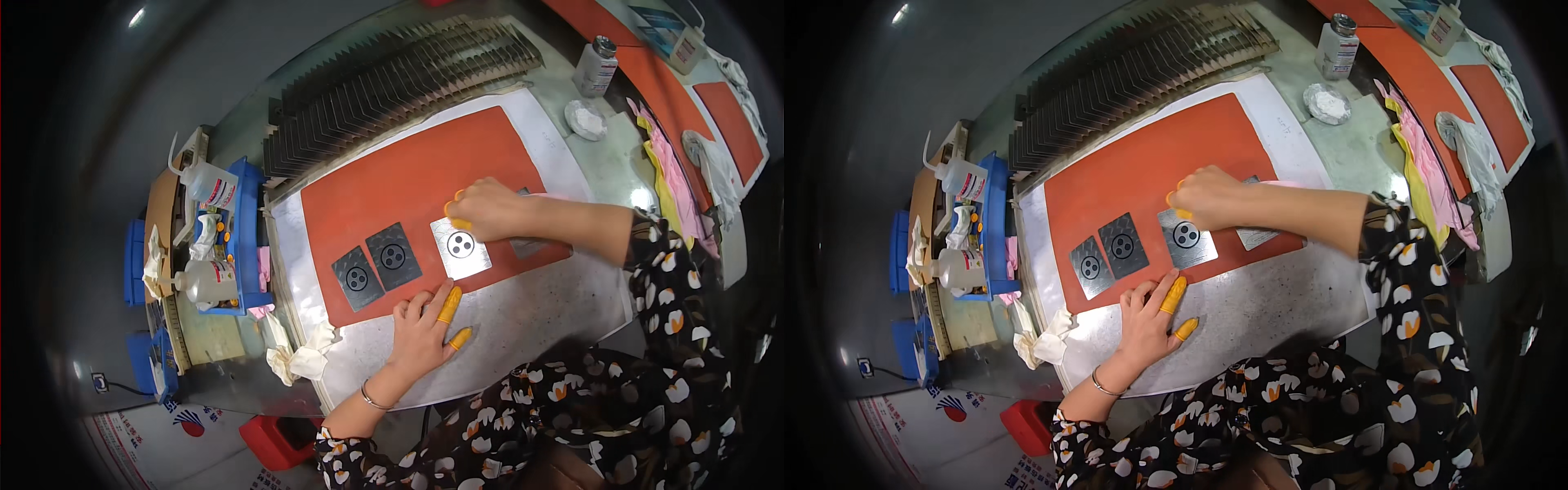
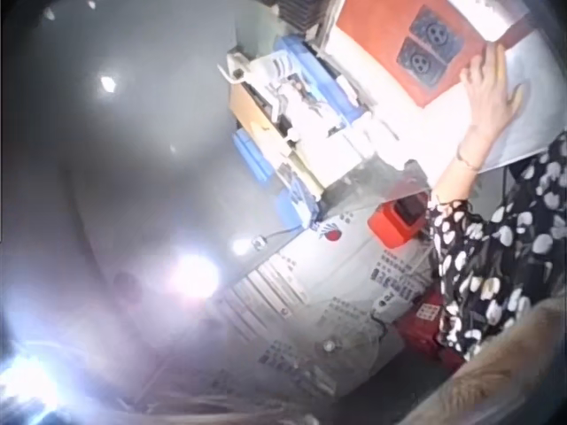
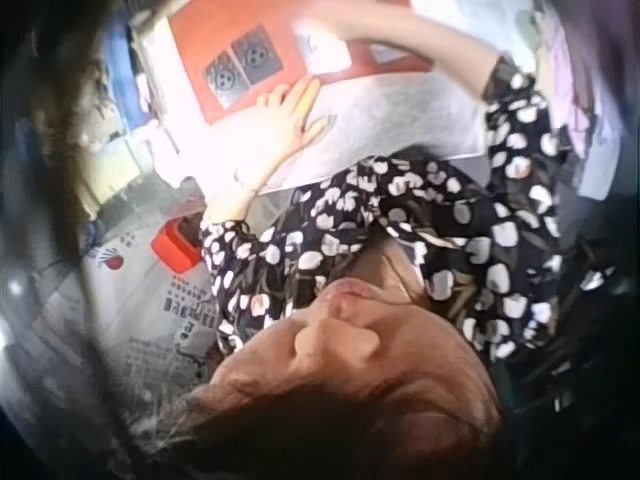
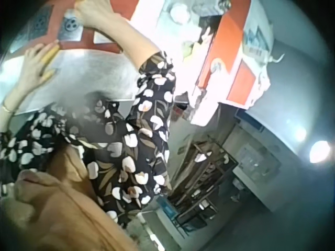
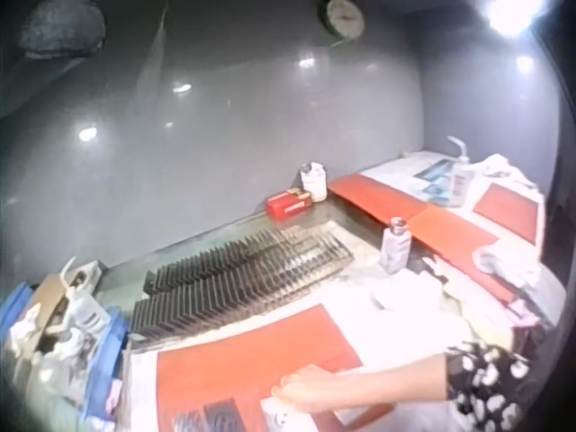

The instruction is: The person cleans small rectangular metal plates with a white cloth and a pink cloth. They wipe the plates individually on a red mat, occasionally dipping the cloth into a small bowl of white powder. The person handles the plates one by one, wiping them thoroughly before placing them back on the mat.

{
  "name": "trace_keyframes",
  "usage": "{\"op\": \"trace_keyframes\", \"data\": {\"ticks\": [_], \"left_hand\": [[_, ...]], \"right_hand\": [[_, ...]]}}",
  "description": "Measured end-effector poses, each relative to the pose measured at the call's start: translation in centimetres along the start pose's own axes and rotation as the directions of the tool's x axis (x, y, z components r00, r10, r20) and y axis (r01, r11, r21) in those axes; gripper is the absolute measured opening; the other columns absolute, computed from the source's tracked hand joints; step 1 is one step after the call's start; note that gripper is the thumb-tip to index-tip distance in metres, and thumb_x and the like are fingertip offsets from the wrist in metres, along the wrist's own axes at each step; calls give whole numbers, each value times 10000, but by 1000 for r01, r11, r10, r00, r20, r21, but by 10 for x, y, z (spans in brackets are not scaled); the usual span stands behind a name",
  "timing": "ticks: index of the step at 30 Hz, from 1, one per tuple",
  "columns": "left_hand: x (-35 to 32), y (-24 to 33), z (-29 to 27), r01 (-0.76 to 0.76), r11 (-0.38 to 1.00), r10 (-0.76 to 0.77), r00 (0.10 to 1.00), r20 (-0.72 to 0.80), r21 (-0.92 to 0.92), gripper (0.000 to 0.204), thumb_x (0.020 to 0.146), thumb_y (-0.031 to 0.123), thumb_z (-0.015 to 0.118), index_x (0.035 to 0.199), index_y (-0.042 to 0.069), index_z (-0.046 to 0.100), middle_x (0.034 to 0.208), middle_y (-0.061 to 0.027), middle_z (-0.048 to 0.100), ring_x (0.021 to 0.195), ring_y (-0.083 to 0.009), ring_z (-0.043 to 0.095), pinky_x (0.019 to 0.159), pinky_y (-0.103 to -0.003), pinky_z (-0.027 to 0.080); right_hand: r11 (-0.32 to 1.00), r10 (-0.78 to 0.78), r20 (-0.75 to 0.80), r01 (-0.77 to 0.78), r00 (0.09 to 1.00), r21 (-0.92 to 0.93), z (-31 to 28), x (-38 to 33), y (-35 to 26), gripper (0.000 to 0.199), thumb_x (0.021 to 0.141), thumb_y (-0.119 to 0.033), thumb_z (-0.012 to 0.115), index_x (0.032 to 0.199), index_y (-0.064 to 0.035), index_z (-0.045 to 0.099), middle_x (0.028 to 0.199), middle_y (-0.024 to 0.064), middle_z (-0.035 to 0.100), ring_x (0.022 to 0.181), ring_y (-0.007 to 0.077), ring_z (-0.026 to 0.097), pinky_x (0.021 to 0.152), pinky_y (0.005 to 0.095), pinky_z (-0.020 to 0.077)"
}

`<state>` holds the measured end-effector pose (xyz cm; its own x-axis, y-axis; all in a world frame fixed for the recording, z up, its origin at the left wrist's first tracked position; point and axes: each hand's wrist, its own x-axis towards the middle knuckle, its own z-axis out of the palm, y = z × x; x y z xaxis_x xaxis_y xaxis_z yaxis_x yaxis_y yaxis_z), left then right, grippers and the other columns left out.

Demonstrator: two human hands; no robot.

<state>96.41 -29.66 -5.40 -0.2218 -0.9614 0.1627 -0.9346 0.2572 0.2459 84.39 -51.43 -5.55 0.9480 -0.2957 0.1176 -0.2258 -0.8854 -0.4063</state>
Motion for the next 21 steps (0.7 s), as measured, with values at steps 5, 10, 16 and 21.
{"op": "trace_keyframes", "data": {"ticks": [5,10,16,21], "left_hand": [[-4,-3,-1,7,1000,-8,1000,-13,-18,557,639,338,691,1089,36,561,1282,-54,451,967,-237,418,796,-376,311],[-1,-1,1,-2,998,0,999,-34,-58,554,639,337,692,1082,30,564,1285,-62,447,973,-236,413,801,-373,305],[-6,-1,3,14,999,-15,1000,-23,-41,548,647,346,688,1079,31,568,1291,-66,441,976,-241,410,811,-378,301],[-2,-1,4,-17,999,14,997,-71,-42,545,644,344,690,1075,32,572,1284,-66,447,966,-243,414,805,-377,307]], "right_hand": [[994,-72,104,79,992,-69,-9,-2,-5,95,723,-121,557,752,-46,608,760,125,616,695,309,599,579,427,447],[999,-40,36,41,999,-30,5,2,-16,82,702,-122,559,737,-56,592,713,134,606,688,325,590,605,451,436],[1000,19,175,-18,984,-6,-10,-18,-2,92,663,-115,602,713,-42,576,647,132,590,641,324,589,587,443,443],[997,-12,146,24,989,-75,10,16,-30,76,687,-112,599,721,-44,595,631,131,585,614,321,587,574,437,446]]}}
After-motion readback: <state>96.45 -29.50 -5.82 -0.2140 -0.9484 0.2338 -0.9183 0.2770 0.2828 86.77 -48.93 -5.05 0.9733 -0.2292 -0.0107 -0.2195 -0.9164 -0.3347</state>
